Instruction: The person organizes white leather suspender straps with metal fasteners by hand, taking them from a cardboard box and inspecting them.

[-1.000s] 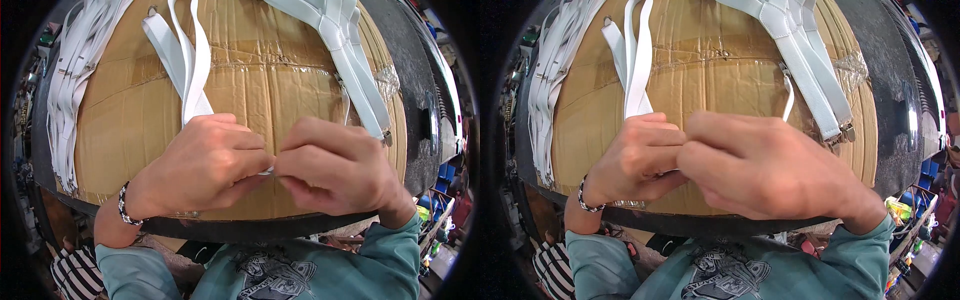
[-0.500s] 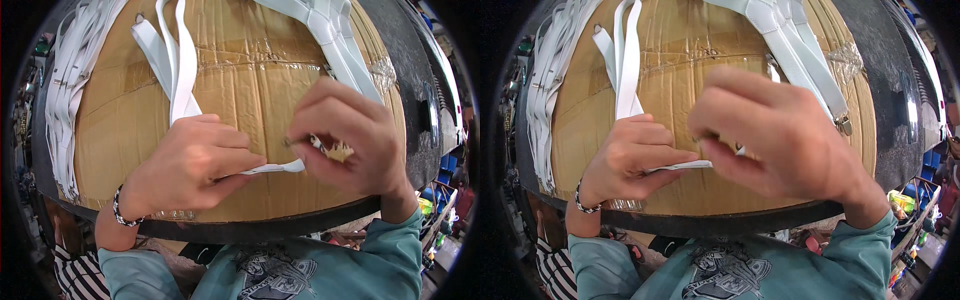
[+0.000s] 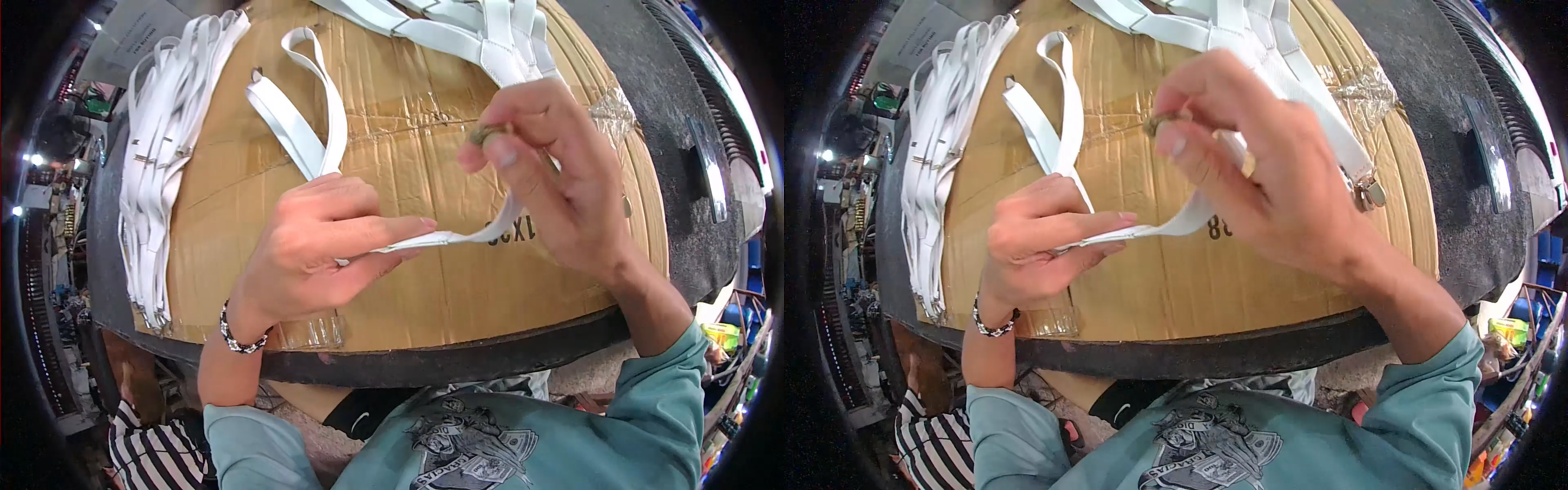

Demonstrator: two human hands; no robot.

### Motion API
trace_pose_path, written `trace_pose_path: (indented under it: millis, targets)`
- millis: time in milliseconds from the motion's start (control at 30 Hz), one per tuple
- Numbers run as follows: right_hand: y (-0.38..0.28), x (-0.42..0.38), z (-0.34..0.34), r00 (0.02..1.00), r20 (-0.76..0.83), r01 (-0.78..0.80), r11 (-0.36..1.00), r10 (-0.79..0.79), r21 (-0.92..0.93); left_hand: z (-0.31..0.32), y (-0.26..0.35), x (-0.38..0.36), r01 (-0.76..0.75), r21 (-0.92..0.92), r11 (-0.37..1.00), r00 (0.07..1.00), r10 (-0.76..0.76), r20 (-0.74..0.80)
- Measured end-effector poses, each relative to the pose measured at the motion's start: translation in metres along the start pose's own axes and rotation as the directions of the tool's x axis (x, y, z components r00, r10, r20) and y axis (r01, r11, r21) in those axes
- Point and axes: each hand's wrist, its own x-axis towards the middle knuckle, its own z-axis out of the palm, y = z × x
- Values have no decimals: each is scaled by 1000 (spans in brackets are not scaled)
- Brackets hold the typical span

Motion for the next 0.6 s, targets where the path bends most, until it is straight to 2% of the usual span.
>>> trace_pose_path:
  millis: [133, 167, 267, 400, 500, 600]
  targets:
    - [-13, -2, -5, 994, 98, -33, 998, 38, -50, -17, 13, 3, -6, 144, 990, 1000, 5, 9]
    - [-8, -2, 1, 998, -2, 62, 996, -62, -72, -20, 17, 3, -13, 184, 983, 1000, 12, 4]
    - [-15, -4, 2, 998, 18, 56, 989, -54, -137, -23, 35, -3, 1, 268, 963, 1000, -4, 12]
    - [-5, -7, 11, 990, 30, 138, 974, -135, -180, -20, 52, -17, 39, 372, 927, 999, -43, 2]
    - [-3, -8, 17, 986, 71, 165, 961, -153, -224, -10, 58, -30, 96, 448, 889, 995, -82, -51]
    - [-1, -10, 20, 981, 105, 182, 949, -160, -256, 8, 51, -46, 150, 427, 892, 987, -107, -122]
